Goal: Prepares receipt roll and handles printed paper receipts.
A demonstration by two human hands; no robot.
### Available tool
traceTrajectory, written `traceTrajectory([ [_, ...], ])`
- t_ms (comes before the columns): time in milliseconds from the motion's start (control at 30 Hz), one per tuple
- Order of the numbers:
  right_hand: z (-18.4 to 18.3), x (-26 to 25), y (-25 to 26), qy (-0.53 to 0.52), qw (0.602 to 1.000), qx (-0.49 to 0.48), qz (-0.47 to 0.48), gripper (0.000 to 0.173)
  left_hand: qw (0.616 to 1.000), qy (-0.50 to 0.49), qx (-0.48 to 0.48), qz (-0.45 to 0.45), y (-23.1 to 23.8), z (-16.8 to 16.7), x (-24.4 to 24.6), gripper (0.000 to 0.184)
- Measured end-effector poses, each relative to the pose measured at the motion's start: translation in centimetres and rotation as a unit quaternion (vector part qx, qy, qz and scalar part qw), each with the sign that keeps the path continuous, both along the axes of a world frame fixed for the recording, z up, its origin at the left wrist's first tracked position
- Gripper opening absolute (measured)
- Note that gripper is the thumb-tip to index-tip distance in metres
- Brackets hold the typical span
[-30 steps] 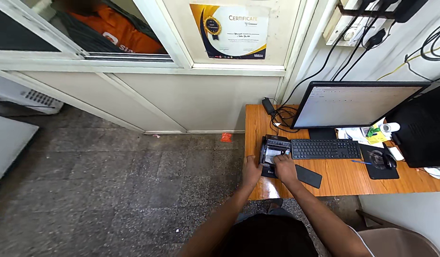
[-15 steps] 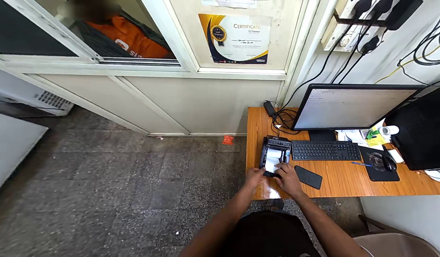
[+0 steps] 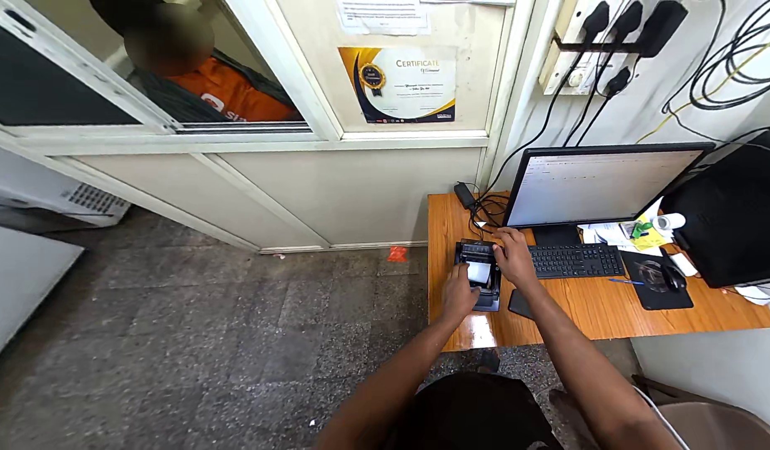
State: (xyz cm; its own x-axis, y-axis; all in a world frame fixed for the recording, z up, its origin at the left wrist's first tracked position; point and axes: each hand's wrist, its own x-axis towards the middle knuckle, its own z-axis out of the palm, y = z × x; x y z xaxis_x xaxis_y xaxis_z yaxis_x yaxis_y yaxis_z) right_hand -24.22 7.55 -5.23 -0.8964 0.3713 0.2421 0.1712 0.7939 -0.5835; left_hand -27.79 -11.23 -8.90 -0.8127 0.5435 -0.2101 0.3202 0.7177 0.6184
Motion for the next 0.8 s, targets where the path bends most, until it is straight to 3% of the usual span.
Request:
traceTrajectory([
  [100, -0.1, 0.6, -0.3, -0.026, 0.999, -0.026, 0.019, 0.031, 0.994, -0.091, 0.008, 0.054, 1.9, -0.2, -1.1, 0.082],
  [167, -0.1, 0.8, -0.3, -0.041, 0.998, -0.030, 0.030, 0.032, 0.985, -0.144, 0.058, 0.075, 2.0, -0.6, -1.5, 0.079],
  [233, 0.1, 0.9, -0.1, -0.054, 0.997, -0.029, 0.040, 0.032, 0.984, -0.139, 0.075, 0.080, 1.6, -1.1, -1.4, 0.083],
  [367, 0.0, 1.2, 0.1, -0.058, 0.997, -0.031, 0.048, 0.029, 0.993, -0.096, 0.013, 0.063, 1.7, -1.2, -1.3, 0.097],
  [500, -0.2, 1.3, 0.0, -0.057, 0.997, -0.029, 0.046, 0.029, 0.984, -0.154, 0.044, 0.078, 2.9, -1.4, -1.9, 0.095],
  [600, 0.0, 1.4, 0.1, -0.058, 0.996, -0.031, 0.056, 0.028, 0.980, -0.180, 0.078, 0.044, 1.8, -1.7, -2.2, 0.067],
  [700, 0.2, 1.7, 0.0, -0.053, 0.994, -0.016, 0.089, 0.030, 0.992, -0.099, 0.039, -0.064, -1.2, -0.8, -1.0, 0.033],
  [800, -0.1, 2.4, -0.6, -0.058, 0.993, 0.023, 0.096, 0.033, 0.994, -0.018, 0.038, -0.102, -3.7, -2.0, 0.6, 0.025],
])
